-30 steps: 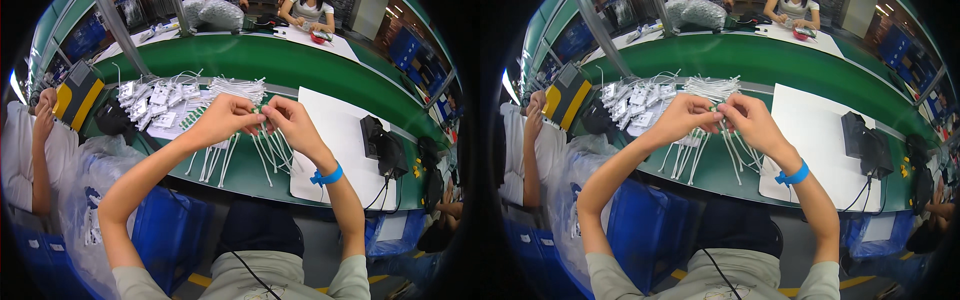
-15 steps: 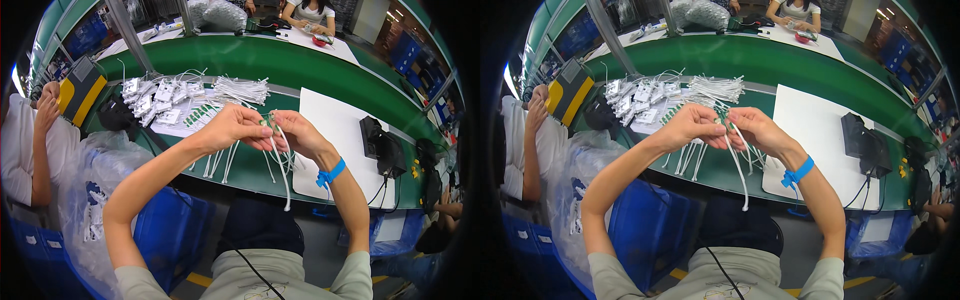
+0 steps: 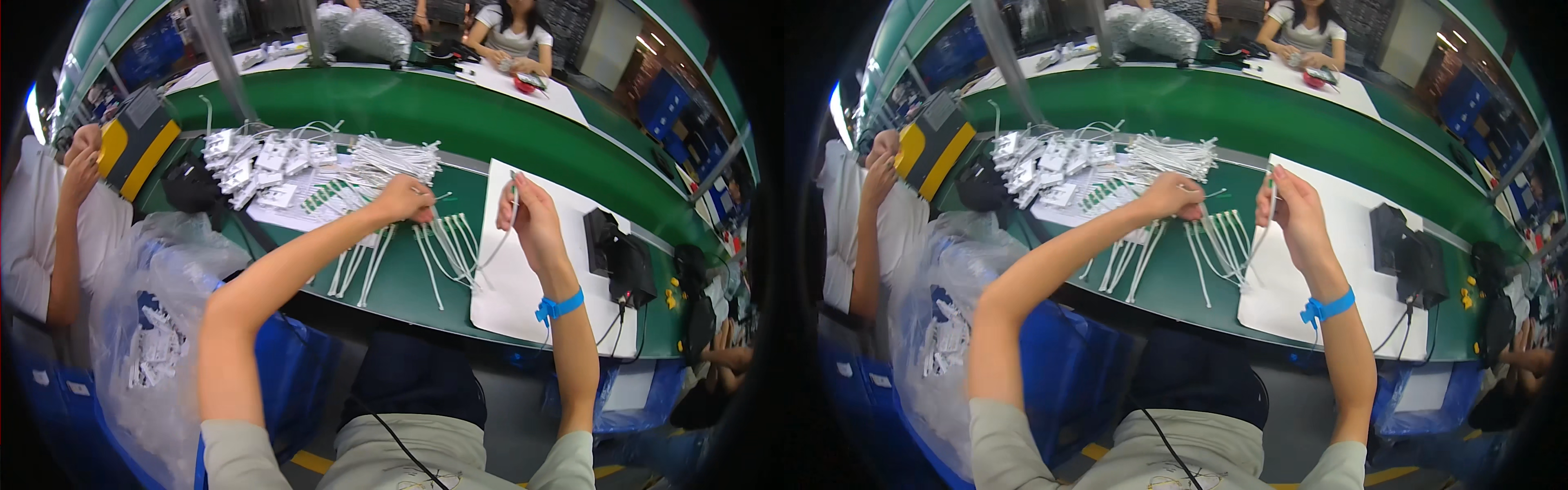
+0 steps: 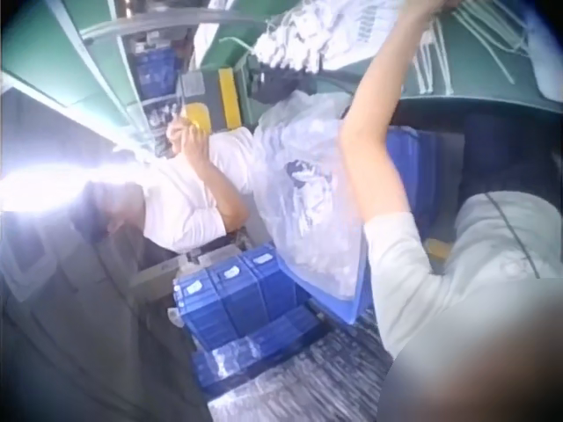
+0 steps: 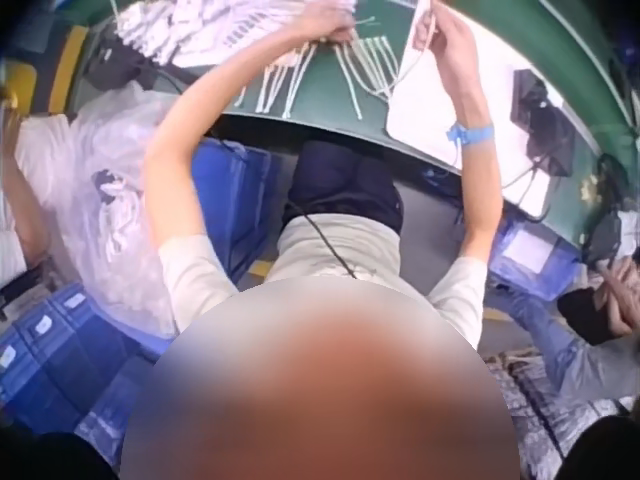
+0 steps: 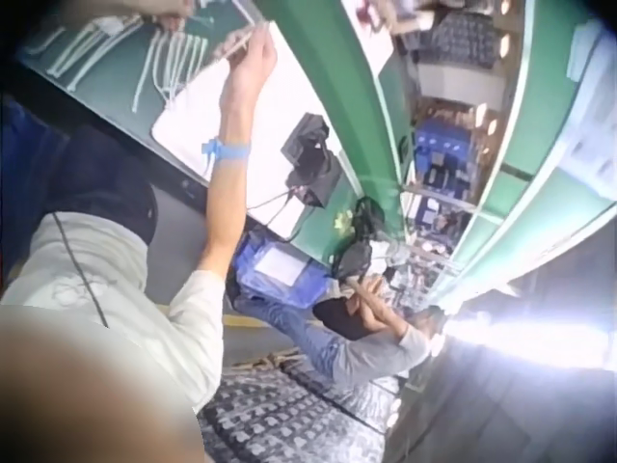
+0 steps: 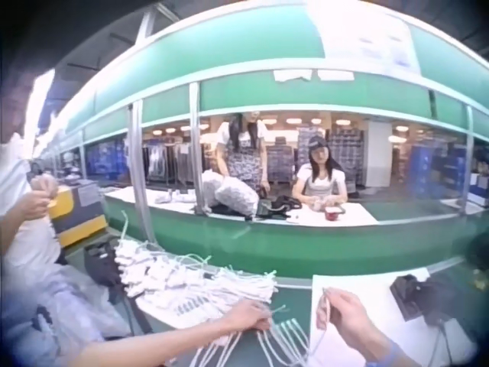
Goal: Soldering wires onto circuit board components and assembling them into plastic housings at a factory workstation.
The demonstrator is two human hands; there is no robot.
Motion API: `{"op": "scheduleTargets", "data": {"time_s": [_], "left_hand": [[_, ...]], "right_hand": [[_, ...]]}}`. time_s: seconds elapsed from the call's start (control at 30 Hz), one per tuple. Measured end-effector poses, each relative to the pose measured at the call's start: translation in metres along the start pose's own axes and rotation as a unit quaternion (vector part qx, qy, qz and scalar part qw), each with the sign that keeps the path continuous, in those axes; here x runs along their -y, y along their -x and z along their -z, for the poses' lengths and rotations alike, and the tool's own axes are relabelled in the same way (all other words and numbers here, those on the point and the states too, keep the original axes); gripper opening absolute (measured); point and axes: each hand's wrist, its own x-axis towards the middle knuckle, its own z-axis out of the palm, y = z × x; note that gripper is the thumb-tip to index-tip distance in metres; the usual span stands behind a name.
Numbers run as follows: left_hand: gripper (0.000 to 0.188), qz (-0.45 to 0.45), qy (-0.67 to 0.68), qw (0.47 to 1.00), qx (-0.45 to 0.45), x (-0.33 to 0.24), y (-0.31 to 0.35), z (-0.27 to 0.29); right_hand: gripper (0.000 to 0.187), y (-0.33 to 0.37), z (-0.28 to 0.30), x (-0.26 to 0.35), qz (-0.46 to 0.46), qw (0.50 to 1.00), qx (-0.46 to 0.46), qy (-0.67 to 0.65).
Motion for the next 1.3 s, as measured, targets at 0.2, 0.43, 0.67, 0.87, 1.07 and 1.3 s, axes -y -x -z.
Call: {"op": "scheduleTargets", "data": {"time_s": [0.2, 0.43, 0.67, 0.87, 1.07, 1.3], "left_hand": [[0.045, -0.269, -0.516, 0.803, -0.129, -0.02, -0.012, -0.017], [0.04, -0.177, -0.609, 0.754, -0.171, -0.103, 0.164, 0.074], [0.031, 0.191, -0.629, 0.667, -0.351, -0.093, 0.412, 0.212], [0.088, 0.426, -0.524, 0.656, -0.337, 0.089, 0.468, 0.253], [0.097, 0.336, -0.442, 0.677, -0.482, 0.173, 0.458, 0.267], [0.074, 0.089, -0.515, 0.7, -0.486, 0.074, 0.502, 0.231]], "right_hand": [[0.033, 0.009, 0.007, -0.005, 0.025, 0.999, -0.033, 0.006], [0.024, 0.037, 0.063, -0.017, 0.033, 0.983, -0.094, -0.152], [0.026, 0.034, 0.079, -0.03, 0.101, 0.956, 0.012, -0.277], [0.028, 0.032, 0.073, -0.04, 0.091, 0.963, -0.008, -0.253], [0.028, 0.037, 0.076, -0.046, 0.077, 0.965, -0.027, -0.249], [0.026, 0.051, 0.093, -0.056, 0.081, 0.973, -0.1, -0.193]]}}
